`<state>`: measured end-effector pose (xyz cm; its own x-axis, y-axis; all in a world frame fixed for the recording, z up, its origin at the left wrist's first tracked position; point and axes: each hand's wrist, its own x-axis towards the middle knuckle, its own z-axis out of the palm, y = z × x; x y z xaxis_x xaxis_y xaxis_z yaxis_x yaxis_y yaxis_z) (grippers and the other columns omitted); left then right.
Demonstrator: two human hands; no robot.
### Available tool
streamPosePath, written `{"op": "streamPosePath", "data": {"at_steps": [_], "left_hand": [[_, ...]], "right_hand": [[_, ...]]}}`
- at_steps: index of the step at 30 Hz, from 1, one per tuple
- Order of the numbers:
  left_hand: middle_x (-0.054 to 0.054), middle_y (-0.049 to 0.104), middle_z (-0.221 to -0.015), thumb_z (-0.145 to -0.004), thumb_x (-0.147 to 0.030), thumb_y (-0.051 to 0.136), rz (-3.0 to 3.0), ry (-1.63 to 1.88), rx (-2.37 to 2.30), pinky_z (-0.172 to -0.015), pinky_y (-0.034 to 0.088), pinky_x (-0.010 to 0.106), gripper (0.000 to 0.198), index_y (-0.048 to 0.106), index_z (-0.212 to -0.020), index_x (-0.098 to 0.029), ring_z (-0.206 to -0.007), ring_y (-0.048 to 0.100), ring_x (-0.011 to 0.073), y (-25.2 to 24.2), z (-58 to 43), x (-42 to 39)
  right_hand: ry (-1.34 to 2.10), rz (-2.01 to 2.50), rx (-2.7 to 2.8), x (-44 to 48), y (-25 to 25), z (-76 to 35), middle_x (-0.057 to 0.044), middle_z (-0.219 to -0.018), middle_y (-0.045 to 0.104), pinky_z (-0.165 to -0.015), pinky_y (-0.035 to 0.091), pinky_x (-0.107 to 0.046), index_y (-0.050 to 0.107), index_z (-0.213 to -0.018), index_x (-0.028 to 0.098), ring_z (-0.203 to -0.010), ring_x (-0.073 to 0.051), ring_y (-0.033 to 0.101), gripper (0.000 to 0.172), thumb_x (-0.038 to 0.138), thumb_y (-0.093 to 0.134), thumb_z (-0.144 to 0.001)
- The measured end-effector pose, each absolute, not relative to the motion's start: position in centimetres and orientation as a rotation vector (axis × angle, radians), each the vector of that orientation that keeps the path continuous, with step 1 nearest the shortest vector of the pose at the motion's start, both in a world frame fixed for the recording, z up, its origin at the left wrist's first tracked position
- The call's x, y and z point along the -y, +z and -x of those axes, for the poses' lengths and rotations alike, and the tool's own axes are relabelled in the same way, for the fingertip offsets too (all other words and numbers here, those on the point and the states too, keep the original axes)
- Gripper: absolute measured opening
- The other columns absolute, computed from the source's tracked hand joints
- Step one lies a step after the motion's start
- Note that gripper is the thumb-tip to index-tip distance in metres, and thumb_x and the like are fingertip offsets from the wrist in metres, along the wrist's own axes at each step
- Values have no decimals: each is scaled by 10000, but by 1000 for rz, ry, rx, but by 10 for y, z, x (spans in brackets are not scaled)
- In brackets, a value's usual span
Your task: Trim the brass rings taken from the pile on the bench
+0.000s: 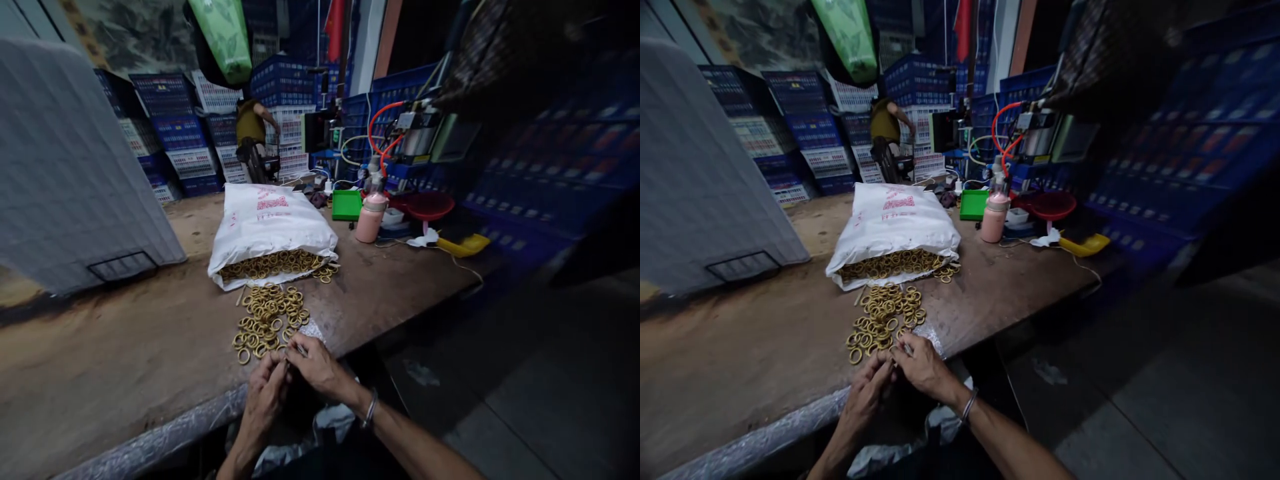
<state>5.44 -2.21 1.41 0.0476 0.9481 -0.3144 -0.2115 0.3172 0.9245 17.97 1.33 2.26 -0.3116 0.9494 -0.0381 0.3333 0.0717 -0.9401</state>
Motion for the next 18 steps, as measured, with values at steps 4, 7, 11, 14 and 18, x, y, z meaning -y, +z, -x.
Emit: {"op": "streamPosePath", "data": {"at_steps": [4,7,11,14,18], "left_hand": [[-77,430,-510,-708,-434,573,-761,1017,-1109,-367,191,158,273,484,-709,-176,-368,272,28,15,-49,26],[-80,400,-512,-744,-434,535,-741,1020,-1059,-364,178,155,274,469,-681,-176,-367,263,23,12,-45,27],[-69,467,-564,-722,-439,562,-702,1079,-1082,-357,169,152,267,482,-768,-188,-370,287,23,7,-44,27],[-65,493,-571,-694,-450,586,-681,1111,-1131,-361,168,157,298,472,-791,-192,-372,298,27,6,-44,26],[-81,434,-528,-697,-415,598,-741,1169,-1101,-396,198,168,271,478,-770,-183,-398,296,35,4,-44,26]], "right_hand": [[1246,1274,1741,-13,23,-175,56,-579,408,-537,295,-183,468,-649,166,-586,-84,377,196,307,450,-785],[1274,1242,1727,-16,23,-173,47,-593,442,-550,313,-186,469,-663,166,-588,-87,405,215,315,414,-808],[1215,1303,1742,-18,20,-175,31,-599,491,-550,322,-191,488,-722,167,-568,-91,446,222,286,343,-841],[1003,1350,1948,-15,16,-176,25,-621,508,-542,290,-193,498,-749,178,-570,-93,442,127,208,386,-801],[796,1378,2251,-9,15,-175,21,-623,511,-528,240,-215,502,-775,190,-574,-103,441,179,75,404,-678]]}}
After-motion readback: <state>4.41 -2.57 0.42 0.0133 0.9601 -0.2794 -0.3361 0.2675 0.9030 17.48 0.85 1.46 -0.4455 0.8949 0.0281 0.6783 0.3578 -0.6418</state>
